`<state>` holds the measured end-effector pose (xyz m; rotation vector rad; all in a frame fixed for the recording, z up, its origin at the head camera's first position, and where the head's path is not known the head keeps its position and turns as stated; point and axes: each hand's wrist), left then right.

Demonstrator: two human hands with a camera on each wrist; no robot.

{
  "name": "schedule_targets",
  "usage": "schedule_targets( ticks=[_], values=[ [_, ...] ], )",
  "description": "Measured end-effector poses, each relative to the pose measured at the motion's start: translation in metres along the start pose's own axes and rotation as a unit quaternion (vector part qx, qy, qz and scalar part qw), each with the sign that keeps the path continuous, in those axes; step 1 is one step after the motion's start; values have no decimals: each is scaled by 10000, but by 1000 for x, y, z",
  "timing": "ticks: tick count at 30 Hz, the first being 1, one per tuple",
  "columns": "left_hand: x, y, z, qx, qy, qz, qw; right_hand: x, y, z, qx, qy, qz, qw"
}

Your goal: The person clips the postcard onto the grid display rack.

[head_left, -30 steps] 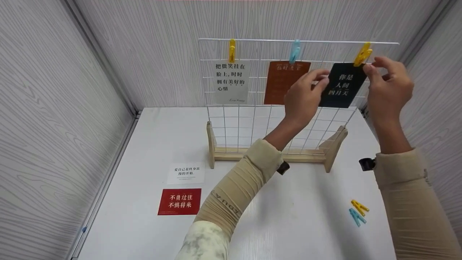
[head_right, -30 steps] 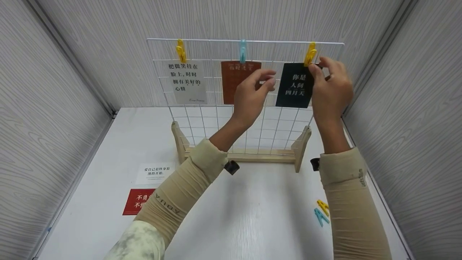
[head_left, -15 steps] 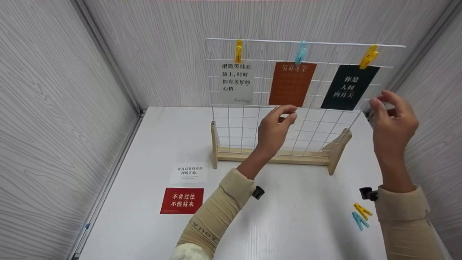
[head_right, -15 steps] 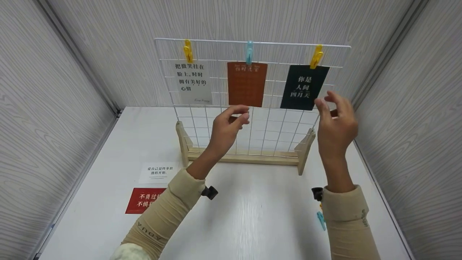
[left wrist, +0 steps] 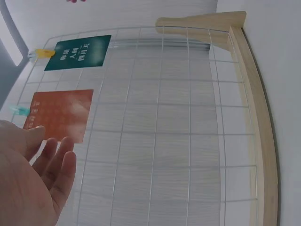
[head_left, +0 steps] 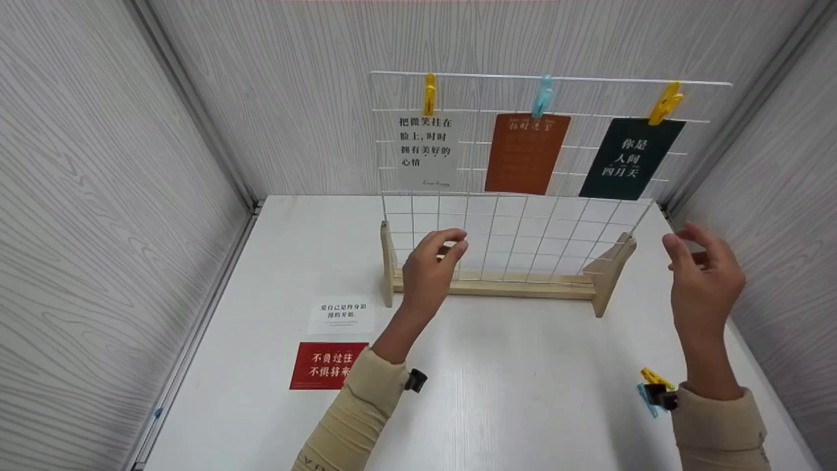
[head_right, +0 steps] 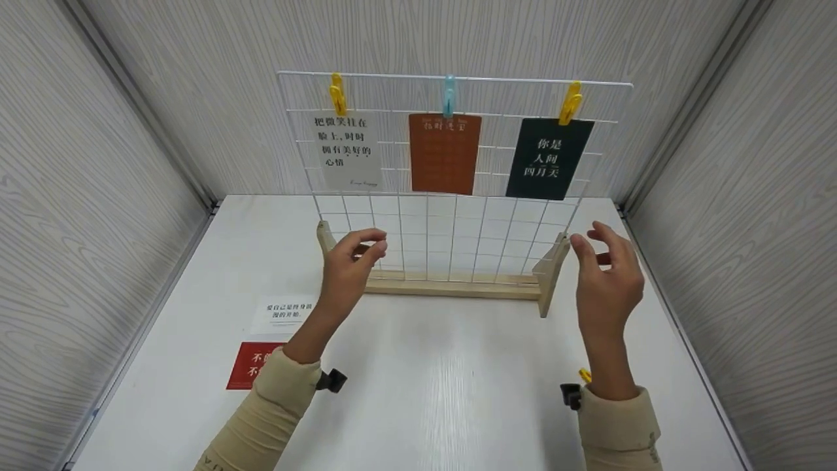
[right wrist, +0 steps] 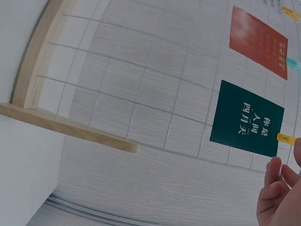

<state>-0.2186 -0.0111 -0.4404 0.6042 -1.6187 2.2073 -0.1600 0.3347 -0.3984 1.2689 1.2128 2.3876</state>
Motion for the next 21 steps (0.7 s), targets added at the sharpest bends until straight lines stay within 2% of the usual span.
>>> schedule_targets(
  ticks=[5,10,16,21],
  values=[
    [-15,19,20,226,-79,221,9995,-13,-21,4,-212,245,-376,9988],
    [-27,43,39,818,-92,450,9956,-26,-38,13,-444,593,-739,9945],
    [-39,74,69,1231,-189,916,9880,-39,-57,23,-921,1274,-1235,9798],
    [-47,95,95,1524,-182,1371,9786,-51,-74,31,-1385,1549,-1185,9710]
  ],
)
Point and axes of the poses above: each hand's wrist, its own x-axis towards the middle knuckle, its own z-axis out of the back of the hand, y = z × x, and after that the axes turned 4 degrees about -x, right-handed
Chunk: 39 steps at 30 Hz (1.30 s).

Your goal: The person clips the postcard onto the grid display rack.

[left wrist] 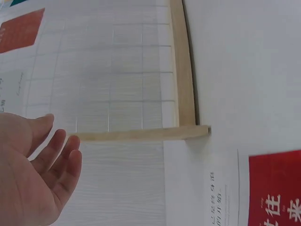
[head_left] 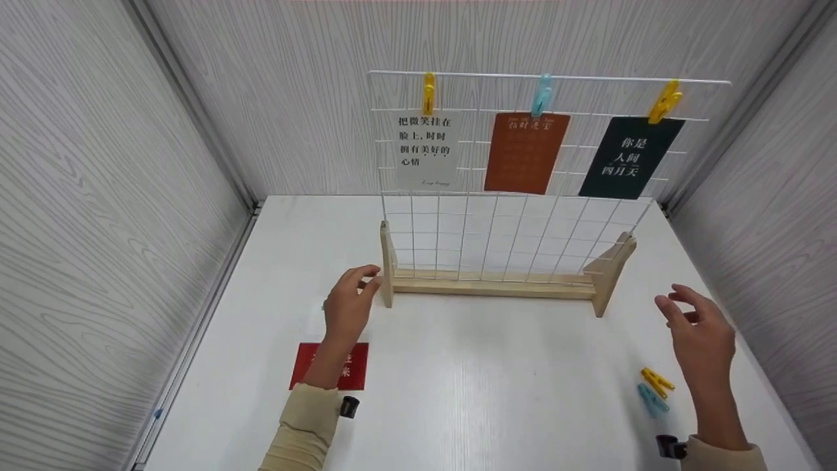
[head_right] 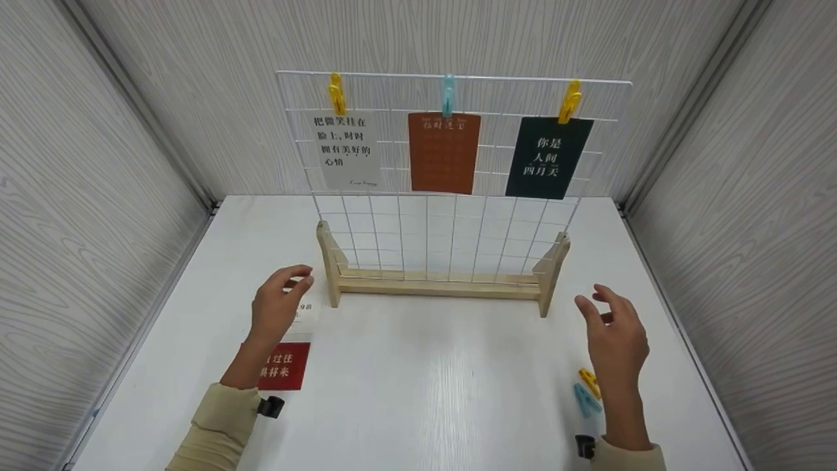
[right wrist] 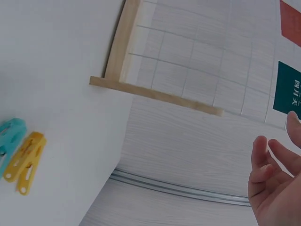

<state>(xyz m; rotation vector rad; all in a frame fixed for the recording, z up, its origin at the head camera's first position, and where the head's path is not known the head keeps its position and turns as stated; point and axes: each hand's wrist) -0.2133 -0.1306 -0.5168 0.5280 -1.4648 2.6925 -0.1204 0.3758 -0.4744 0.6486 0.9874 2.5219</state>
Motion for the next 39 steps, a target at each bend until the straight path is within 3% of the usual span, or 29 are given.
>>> schedule_targets(
  ticks=[4,8,13,21,28,39],
  values=[
    [-2,18,10,192,127,329,9992,-8,-18,-2,-223,223,-65,9995],
    [-4,36,15,393,225,671,9967,-16,-37,-1,-532,689,-463,9951],
    [-1,55,20,586,312,981,9930,-25,-63,1,-989,1211,-1120,9813],
    [6,87,31,770,522,1396,9858,-37,-92,-1,-1271,1623,-1869,9605],
    [11,112,36,813,798,1838,9763,-50,-103,-3,-1391,1761,-1940,9550],
    [23,137,38,778,955,2079,9704,-62,-113,-12,-1627,1867,-1806,9519]
  ],
)
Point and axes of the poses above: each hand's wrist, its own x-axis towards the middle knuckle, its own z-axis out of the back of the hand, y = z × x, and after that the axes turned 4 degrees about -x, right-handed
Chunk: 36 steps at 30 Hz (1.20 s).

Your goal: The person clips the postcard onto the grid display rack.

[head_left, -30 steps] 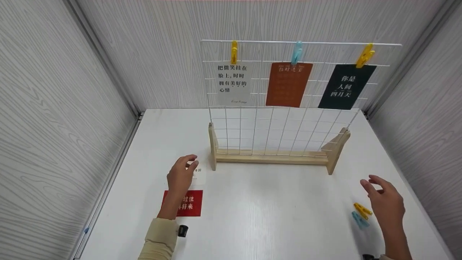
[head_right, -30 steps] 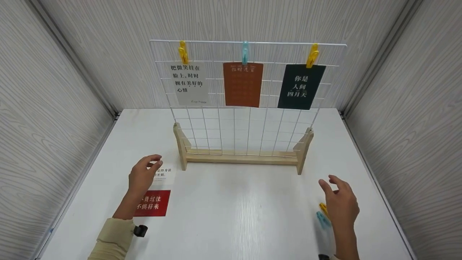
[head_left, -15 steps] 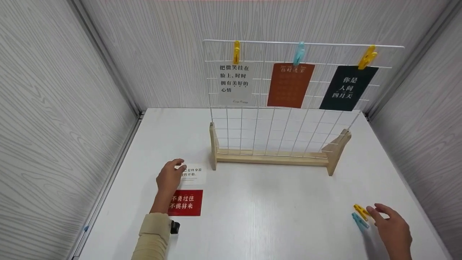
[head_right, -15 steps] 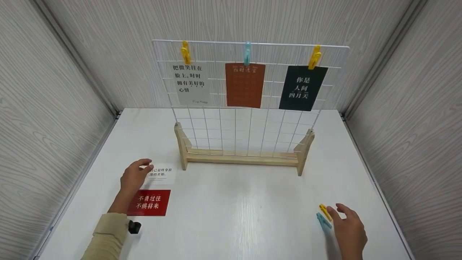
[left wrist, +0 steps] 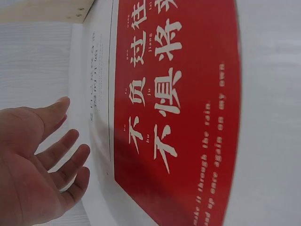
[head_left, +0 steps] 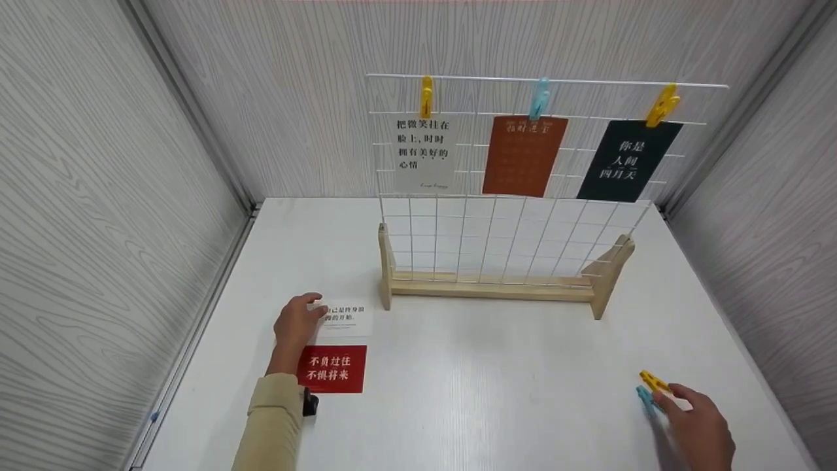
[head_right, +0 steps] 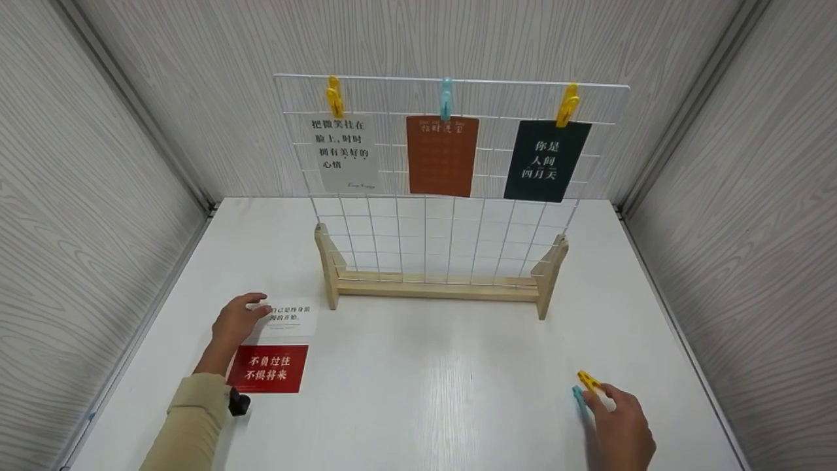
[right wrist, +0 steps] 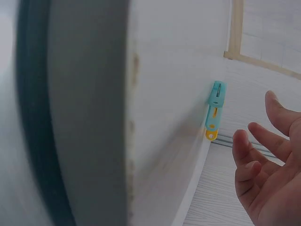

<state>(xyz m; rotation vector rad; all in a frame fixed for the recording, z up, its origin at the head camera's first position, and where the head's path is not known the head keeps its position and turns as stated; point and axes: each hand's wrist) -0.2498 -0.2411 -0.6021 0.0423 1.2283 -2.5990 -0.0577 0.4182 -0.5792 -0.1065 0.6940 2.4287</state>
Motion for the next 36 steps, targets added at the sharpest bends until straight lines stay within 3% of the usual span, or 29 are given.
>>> schedule_targets(
  ticks=[8,21,31,36],
  values=[
    [11,13,2,63,45,-35,10000,3,5,-9,-237,294,-31,9993],
    [12,13,-3,94,261,62,9996,8,6,-22,-583,123,317,9977],
    [17,16,-4,451,390,-148,9981,10,8,-29,-700,-47,85,9975],
    [16,17,-3,296,419,-99,9986,11,11,-30,-893,-28,-10,9960]
  ],
)
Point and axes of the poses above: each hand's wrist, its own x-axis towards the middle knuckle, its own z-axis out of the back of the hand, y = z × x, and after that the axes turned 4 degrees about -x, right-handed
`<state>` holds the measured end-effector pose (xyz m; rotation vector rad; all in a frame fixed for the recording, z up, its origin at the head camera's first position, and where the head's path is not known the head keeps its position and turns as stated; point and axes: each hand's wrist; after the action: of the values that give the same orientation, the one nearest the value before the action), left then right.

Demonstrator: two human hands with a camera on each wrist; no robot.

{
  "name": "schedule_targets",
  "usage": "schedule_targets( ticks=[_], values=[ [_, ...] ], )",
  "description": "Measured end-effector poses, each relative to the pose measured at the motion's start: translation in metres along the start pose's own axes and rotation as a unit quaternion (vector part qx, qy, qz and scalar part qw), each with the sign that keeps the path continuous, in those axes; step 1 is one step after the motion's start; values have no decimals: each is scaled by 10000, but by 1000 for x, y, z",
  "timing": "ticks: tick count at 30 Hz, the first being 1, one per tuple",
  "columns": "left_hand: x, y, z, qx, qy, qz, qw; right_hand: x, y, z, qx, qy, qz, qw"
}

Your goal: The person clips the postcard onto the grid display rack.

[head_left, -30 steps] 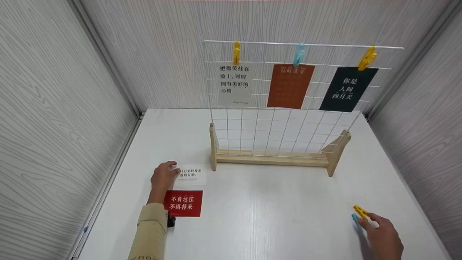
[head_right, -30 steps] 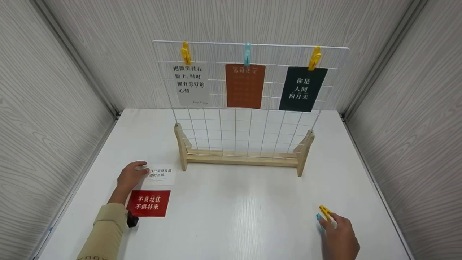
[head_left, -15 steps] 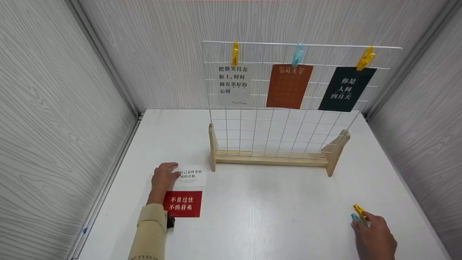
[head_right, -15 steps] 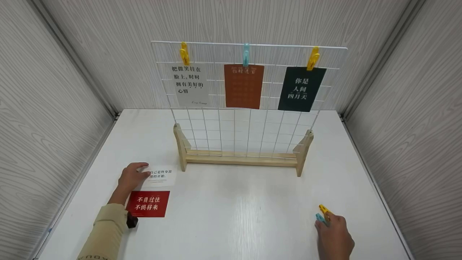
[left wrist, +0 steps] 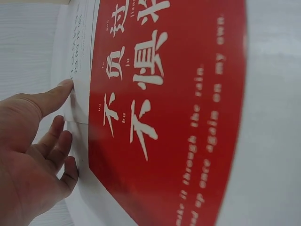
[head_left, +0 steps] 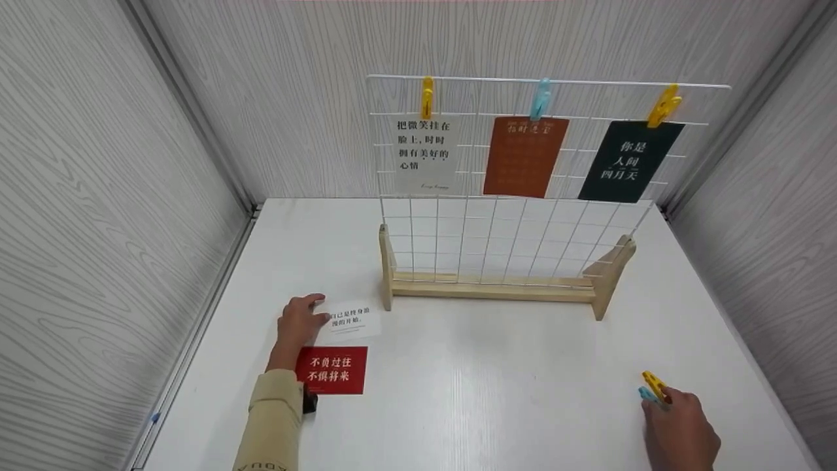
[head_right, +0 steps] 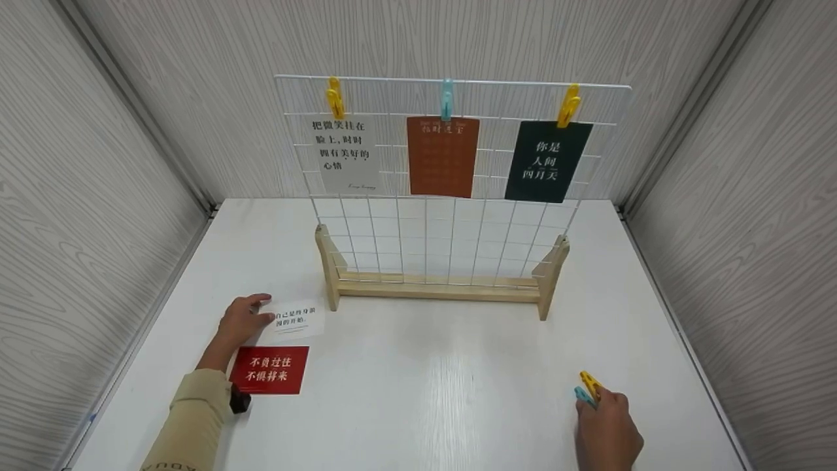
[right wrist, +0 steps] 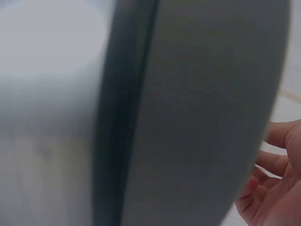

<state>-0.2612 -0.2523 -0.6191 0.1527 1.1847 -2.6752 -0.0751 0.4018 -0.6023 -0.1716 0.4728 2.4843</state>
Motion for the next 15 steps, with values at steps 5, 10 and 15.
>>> schedule_targets(
  ticks=[5,10,15],
  values=[
    [-3,0,2,-289,63,113,9995,3,0,3,-74,237,-70,9997],
    [0,5,6,-802,191,-99,9965,4,-1,4,-41,369,-181,9991],
    [-1,9,13,-1448,211,18,9892,3,-4,3,145,33,-98,9998]
  ],
)
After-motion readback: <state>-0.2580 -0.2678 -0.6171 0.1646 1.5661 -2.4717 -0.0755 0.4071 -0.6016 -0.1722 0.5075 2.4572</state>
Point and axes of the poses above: each hand's wrist, its own x-axis towards the middle knuckle, its own z-axis out of the back of the hand, y = z × x, and after that the axes turned 4 degrees about -x, right-handed
